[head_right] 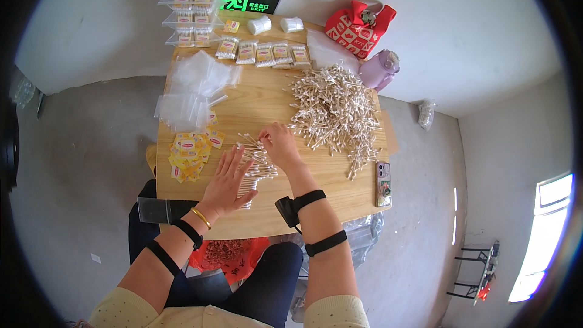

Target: The person gathers cotton swabs from a pile on a wooden table, aligns them into neat rows, and places them into small plastic wrappers. The person then folds the wrappers closed and stacks the finished packets on the table.

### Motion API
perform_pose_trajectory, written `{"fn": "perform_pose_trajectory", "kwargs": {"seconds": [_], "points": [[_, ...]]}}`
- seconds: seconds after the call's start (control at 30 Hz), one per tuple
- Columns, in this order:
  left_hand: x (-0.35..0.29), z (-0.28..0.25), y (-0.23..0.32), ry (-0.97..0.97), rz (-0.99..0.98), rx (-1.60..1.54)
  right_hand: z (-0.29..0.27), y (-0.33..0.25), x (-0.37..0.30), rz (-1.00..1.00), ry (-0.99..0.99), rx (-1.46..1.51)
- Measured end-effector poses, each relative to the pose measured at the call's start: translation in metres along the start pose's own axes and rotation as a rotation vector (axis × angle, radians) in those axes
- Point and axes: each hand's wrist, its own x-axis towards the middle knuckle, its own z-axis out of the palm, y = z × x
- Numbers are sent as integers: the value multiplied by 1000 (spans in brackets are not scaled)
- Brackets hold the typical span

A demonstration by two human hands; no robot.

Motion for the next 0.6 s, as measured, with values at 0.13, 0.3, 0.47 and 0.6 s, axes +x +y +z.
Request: {"fn": "perform_pose_trajectory", "kwargs": {"seconds": [0.13,0.3,0.47,0.6], "points": [[0,-1,-1,23,5,-71,0,2,10,62,53,-53],[-1,-1,-4,56,9,-106,9,-10,12,-40,58,-27],[-1,0,-5,86,6,-157,3,-9,13,24,-89,50],[0,-1,-6,107,8,-239,-3,4,9,102,13,257]]}}
